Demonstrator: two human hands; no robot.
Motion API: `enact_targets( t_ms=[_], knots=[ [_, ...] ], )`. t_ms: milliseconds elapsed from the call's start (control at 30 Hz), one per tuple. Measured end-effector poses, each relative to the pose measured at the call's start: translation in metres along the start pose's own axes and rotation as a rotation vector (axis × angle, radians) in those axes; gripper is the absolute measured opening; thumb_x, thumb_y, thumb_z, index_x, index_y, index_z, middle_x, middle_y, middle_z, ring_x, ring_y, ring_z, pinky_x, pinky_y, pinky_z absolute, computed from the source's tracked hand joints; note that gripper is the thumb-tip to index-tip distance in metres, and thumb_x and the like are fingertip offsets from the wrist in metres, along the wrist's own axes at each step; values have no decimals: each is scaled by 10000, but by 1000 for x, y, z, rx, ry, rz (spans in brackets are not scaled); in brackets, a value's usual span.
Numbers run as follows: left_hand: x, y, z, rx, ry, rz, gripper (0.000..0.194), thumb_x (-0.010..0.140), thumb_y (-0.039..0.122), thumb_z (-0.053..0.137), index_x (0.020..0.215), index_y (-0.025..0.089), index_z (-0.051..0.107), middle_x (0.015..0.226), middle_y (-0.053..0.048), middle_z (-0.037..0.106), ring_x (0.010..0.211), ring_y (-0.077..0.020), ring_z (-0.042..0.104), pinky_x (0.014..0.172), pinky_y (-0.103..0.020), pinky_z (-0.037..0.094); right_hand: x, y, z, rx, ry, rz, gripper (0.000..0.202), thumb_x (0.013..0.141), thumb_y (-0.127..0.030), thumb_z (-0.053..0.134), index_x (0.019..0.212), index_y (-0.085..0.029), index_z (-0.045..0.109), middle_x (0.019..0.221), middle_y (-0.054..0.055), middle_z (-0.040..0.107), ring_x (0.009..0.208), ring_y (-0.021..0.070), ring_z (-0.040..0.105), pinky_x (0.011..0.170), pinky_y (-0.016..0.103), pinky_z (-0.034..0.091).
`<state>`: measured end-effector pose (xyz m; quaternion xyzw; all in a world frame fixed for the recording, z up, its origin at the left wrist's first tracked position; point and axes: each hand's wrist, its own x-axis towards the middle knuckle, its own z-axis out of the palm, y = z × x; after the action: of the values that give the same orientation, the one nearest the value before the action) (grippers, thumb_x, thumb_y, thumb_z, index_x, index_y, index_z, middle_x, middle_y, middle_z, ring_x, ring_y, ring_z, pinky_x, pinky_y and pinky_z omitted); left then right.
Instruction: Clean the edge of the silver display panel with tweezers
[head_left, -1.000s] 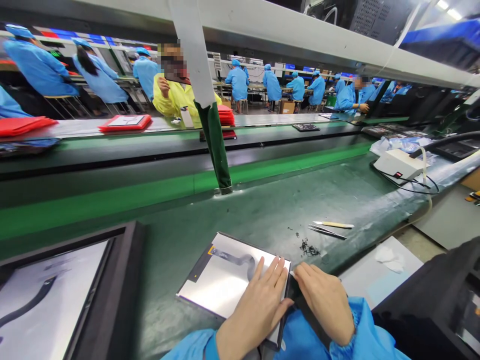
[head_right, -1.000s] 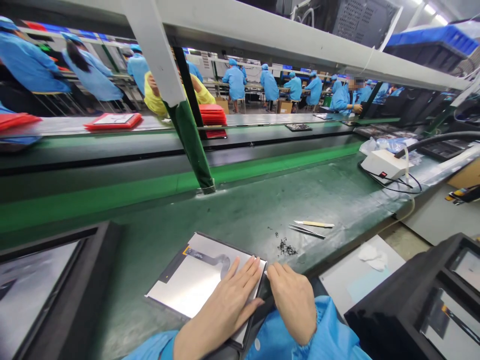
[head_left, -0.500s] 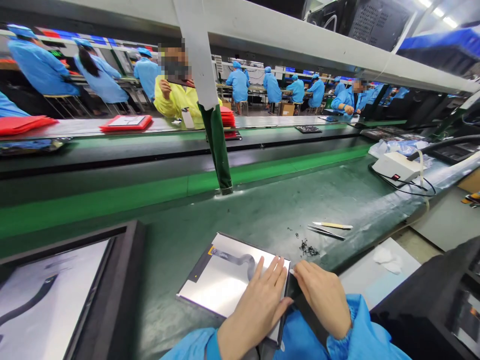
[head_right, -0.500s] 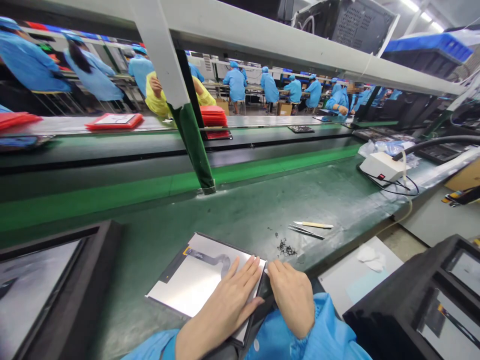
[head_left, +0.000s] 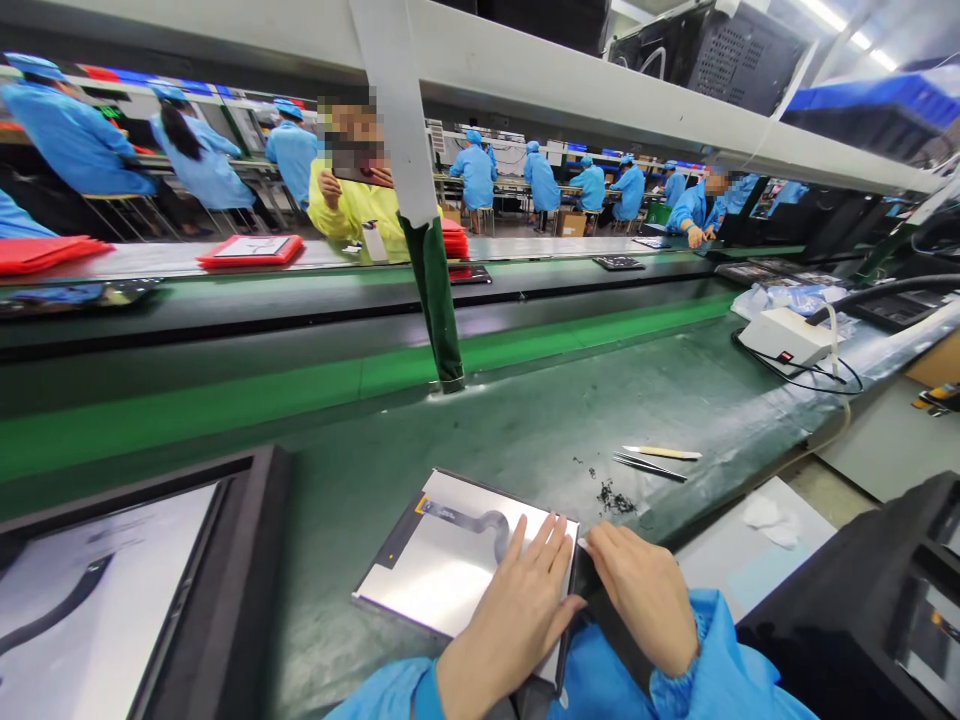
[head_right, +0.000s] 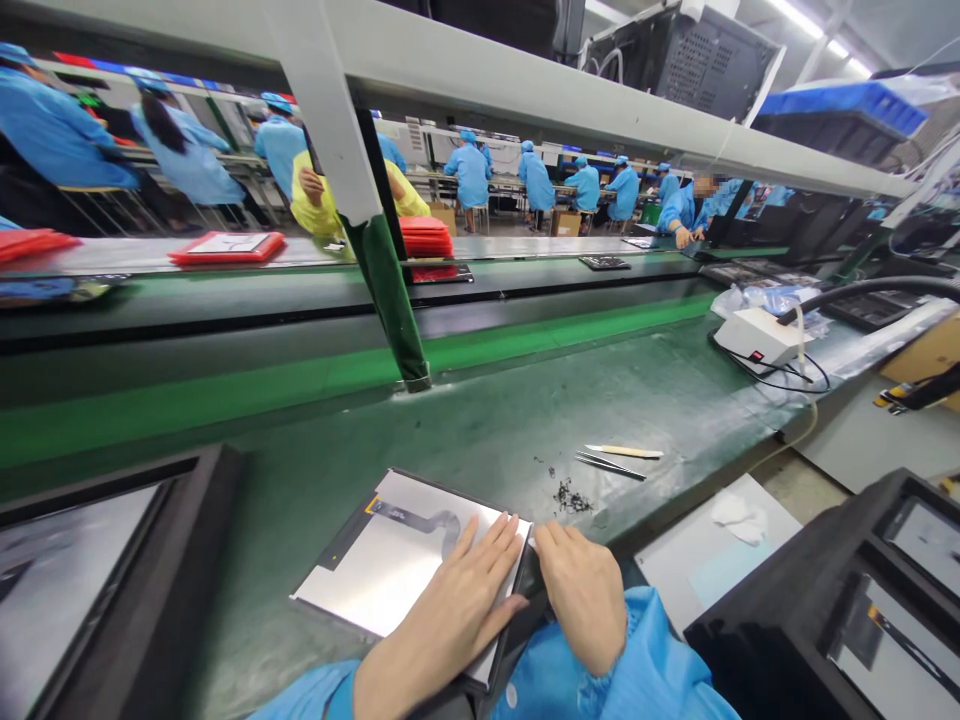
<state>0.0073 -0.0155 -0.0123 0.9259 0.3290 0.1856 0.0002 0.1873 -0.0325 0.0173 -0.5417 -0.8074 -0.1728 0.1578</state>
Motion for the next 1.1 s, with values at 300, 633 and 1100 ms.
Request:
enact_targets(
  t_ms=[300,633,1100],
  knots=[
    [1,0,0,13,1,8,476,993,385,515,1352,74,506,1387,-189,570,1323,-322,513,1082,-538,420,-2,0,1,15,-13,5,462,1062,-166,202,725,-230,511,612,-15,595,553,164,577,521,314,291],
    [2,2,-2,29,-20,-8,482,978,384,540,1346,72,517,1382,-185,575,1318,-321,518,1078,-538,429,-2,2,3,9,-21,-8,476,1071,-191,170,726,-230,496,618,-17,588,552,158,571,527,318,279],
    [3,3,-5,64,-14,4,470,986,393,521,1315,58,542,1371,-182,584,1302,-326,535,1055,-543,457,-2,1,3,39,-33,-8,445,1070,-206,223,716,-229,491,613,-22,604,542,142,582,523,296,286]
  ],
)
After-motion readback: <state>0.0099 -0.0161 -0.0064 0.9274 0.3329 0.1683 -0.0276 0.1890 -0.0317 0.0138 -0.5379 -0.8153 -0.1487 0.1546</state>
